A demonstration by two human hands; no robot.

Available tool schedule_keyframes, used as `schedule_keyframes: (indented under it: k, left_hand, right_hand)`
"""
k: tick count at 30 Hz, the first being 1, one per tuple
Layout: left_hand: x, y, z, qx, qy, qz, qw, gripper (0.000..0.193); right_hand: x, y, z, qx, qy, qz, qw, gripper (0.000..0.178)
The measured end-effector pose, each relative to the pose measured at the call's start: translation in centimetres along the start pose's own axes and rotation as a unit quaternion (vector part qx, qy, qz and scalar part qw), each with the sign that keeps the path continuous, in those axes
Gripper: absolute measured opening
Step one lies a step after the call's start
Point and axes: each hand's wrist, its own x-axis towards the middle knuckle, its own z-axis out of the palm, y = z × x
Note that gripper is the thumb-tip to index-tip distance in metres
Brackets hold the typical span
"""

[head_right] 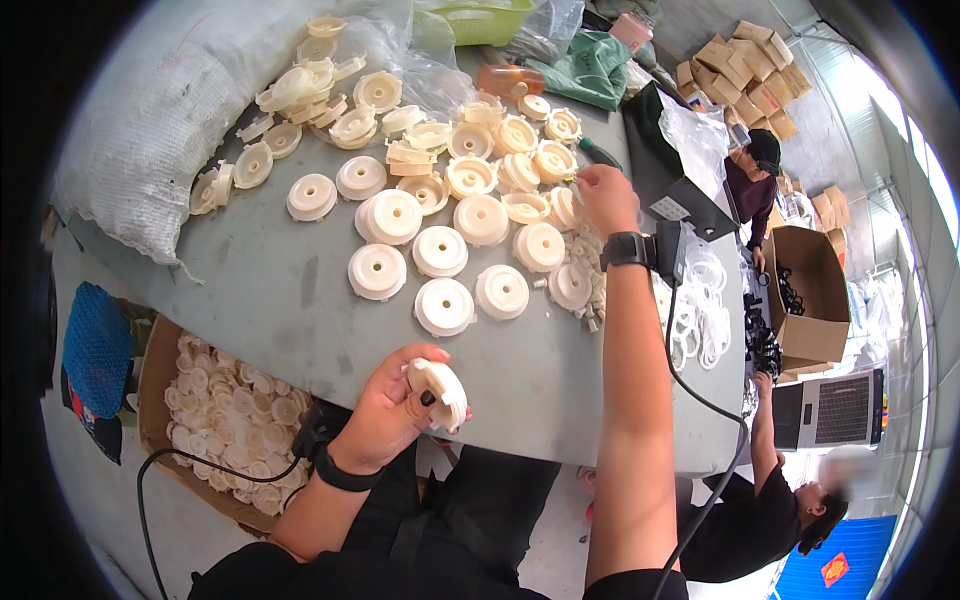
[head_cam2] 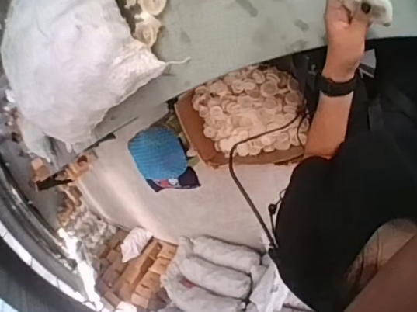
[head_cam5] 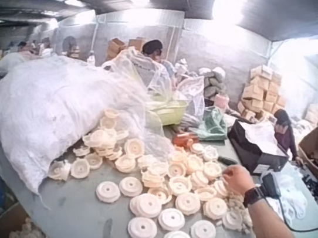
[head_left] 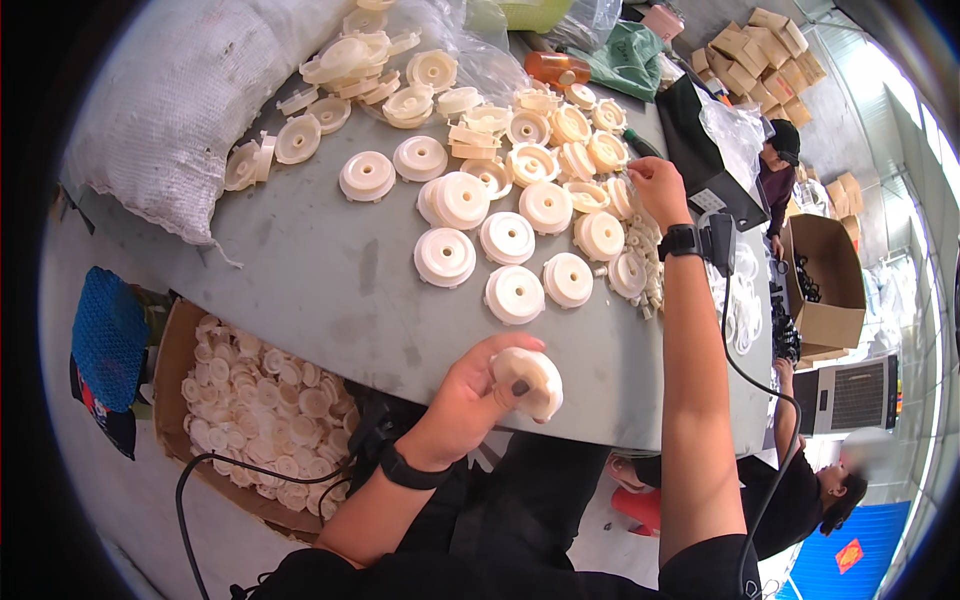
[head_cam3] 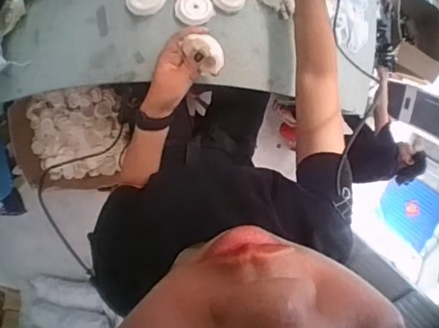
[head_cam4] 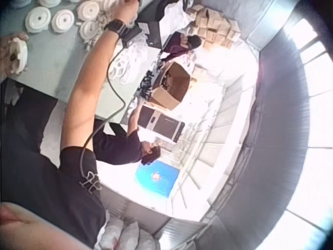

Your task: Assembling small plastic components by inserting metal pins into plastic caps and sorting them.

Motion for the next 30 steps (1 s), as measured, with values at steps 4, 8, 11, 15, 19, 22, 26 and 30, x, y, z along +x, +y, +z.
schedule_keyframes:
  k: [4,8,11,15,19,22,26,30]
  left_hand:
    - [0.1,-0.2,-0.2,-0.018,-0.036,-0.003,0.999,0.035]
    - [-0.1,0.0,-0.6,-0.003,-0.028,0.003,1.000,0.035]
    - [-0.1,-0.1,-0.7,-0.028,-0.038,0.005,0.999,0.036]
    - [-0.1,-0.1,-0.6,-0.014,-0.040,0.004,0.999,0.038]
    - [0.0,-0.3,-0.6,0.029,-0.027,0.015,0.999,0.043]
    - [-0.2,-0.7,-0.8,-0.004,-0.027,0.046,0.999,0.043]
    - [-0.5,-0.3,-0.2,-0.034,-0.035,0.050,0.998,0.042]
    - [-1.6,-0.5,-0.7,-0.234,-0.105,0.078,0.963,0.035]
  right_hand:
    - [2.0,1.2,0.4,0.011,-0.040,0.033,0.999,0.018]
    - [2.0,-0.1,1.3,0.114,-0.108,0.060,0.986,0.018]
    - [1.9,-0.7,1.2,0.131,-0.124,0.067,0.981,0.013]
    - [3.0,-0.7,0.7,0.059,-0.169,0.083,0.980,0.022]
    - [3.5,-1.5,1.0,0.002,-0.204,0.085,0.975,0.030]
    - [2.4,-1.8,0.0,0.010,-0.174,0.071,0.982,0.022]
    - [-1.6,-1.5,-4.0,0.123,-0.058,0.033,0.990,0.019]
    - [-13.3,-11.3,-7.3,0.419,-0.126,-0.021,0.899,0.013]
